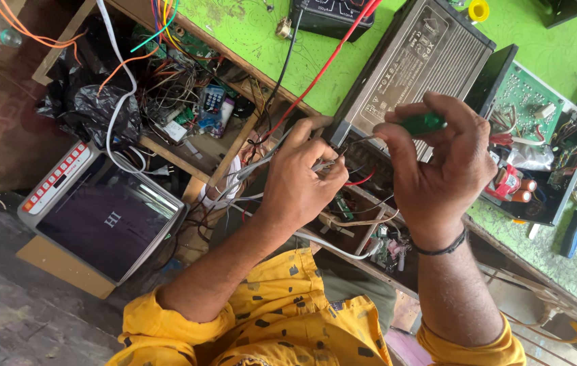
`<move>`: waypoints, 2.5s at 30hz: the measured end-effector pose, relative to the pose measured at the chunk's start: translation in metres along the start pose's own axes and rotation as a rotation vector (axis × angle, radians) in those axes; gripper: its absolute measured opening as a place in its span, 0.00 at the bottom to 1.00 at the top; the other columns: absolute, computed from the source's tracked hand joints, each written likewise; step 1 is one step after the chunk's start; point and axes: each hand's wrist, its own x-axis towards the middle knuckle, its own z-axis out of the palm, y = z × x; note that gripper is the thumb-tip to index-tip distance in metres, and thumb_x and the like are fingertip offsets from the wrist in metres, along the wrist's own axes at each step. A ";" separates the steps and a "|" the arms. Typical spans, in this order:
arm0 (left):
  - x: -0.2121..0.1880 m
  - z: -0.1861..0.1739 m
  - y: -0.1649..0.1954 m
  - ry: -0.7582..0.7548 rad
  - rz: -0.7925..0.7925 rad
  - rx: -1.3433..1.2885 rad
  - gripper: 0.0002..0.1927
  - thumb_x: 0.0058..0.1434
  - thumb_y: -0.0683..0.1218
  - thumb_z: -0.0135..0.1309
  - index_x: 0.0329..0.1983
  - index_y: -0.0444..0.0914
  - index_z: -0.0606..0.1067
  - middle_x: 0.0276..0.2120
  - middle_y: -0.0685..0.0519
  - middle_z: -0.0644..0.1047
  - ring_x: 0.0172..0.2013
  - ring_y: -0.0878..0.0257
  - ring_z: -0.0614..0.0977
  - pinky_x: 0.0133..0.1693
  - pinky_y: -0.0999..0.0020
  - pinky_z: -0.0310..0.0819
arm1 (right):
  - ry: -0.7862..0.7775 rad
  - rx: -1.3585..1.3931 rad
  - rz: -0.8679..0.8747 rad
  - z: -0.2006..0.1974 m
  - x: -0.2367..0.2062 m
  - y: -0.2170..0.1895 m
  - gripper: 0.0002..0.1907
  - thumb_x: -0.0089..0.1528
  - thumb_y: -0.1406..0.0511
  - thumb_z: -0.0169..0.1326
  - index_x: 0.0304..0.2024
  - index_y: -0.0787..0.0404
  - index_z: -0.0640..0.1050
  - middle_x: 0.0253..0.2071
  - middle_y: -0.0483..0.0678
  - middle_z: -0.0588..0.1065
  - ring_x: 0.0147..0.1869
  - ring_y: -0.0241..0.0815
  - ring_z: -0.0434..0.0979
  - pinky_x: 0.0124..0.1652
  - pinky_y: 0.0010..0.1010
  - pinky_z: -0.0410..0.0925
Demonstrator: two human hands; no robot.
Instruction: The person works on an open electronic device, using a screwdriver to adjust internal components and wires. They then handle a separate metal chassis, connect wires, and use pliers to strip wire ends before placing the chassis on the workbench.
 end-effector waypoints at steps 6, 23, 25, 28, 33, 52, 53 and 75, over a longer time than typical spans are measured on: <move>0.000 0.002 -0.001 0.015 0.033 0.026 0.11 0.55 0.39 0.65 0.33 0.35 0.72 0.55 0.42 0.75 0.51 0.48 0.82 0.51 0.58 0.79 | -0.017 -0.187 -0.220 -0.005 0.013 -0.010 0.21 0.63 0.64 0.69 0.55 0.65 0.77 0.45 0.54 0.80 0.48 0.42 0.83 0.46 0.26 0.75; -0.003 0.012 0.003 0.086 0.052 0.107 0.12 0.58 0.39 0.63 0.33 0.35 0.69 0.55 0.43 0.74 0.48 0.47 0.82 0.48 0.57 0.79 | -0.115 -0.027 -0.140 -0.016 0.018 -0.029 0.09 0.70 0.73 0.53 0.53 0.66 0.76 0.48 0.54 0.78 0.49 0.43 0.80 0.49 0.31 0.73; -0.003 0.013 0.003 0.100 0.079 0.133 0.12 0.58 0.40 0.63 0.33 0.35 0.69 0.55 0.43 0.74 0.49 0.46 0.82 0.48 0.56 0.78 | -0.111 -0.043 -0.183 -0.015 0.017 -0.028 0.12 0.67 0.71 0.60 0.53 0.65 0.78 0.49 0.56 0.77 0.50 0.46 0.80 0.46 0.28 0.74; -0.004 0.015 0.002 0.123 0.102 0.156 0.12 0.59 0.39 0.63 0.33 0.35 0.69 0.55 0.43 0.74 0.49 0.46 0.82 0.50 0.55 0.78 | -0.096 -0.057 -0.194 -0.014 0.016 -0.028 0.13 0.65 0.70 0.64 0.52 0.64 0.80 0.46 0.56 0.78 0.47 0.45 0.80 0.42 0.28 0.73; -0.006 0.018 0.001 0.127 0.074 0.120 0.12 0.59 0.39 0.62 0.33 0.35 0.68 0.56 0.43 0.74 0.49 0.46 0.82 0.49 0.56 0.79 | -0.087 -0.041 -0.164 -0.016 0.017 -0.028 0.10 0.71 0.75 0.53 0.54 0.66 0.77 0.49 0.55 0.78 0.51 0.46 0.81 0.50 0.31 0.75; -0.007 0.025 -0.001 0.175 0.105 0.116 0.13 0.61 0.39 0.62 0.33 0.34 0.67 0.58 0.40 0.74 0.48 0.46 0.84 0.47 0.58 0.81 | -0.097 0.019 -0.182 -0.016 0.016 -0.028 0.08 0.68 0.73 0.57 0.50 0.67 0.77 0.45 0.56 0.78 0.48 0.46 0.81 0.46 0.30 0.75; -0.007 0.026 -0.001 0.173 0.096 0.120 0.12 0.60 0.38 0.62 0.33 0.34 0.67 0.58 0.40 0.74 0.47 0.46 0.84 0.46 0.57 0.81 | -0.103 -0.010 -0.178 -0.016 0.016 -0.028 0.08 0.66 0.75 0.54 0.48 0.70 0.77 0.44 0.57 0.79 0.47 0.47 0.81 0.45 0.33 0.74; -0.011 0.029 -0.006 0.144 0.040 -0.017 0.14 0.61 0.37 0.61 0.31 0.34 0.65 0.63 0.38 0.72 0.38 0.55 0.86 0.35 0.67 0.83 | -0.068 0.008 -0.132 -0.008 0.023 -0.025 0.13 0.70 0.76 0.53 0.57 0.69 0.75 0.49 0.55 0.78 0.54 0.45 0.79 0.51 0.31 0.74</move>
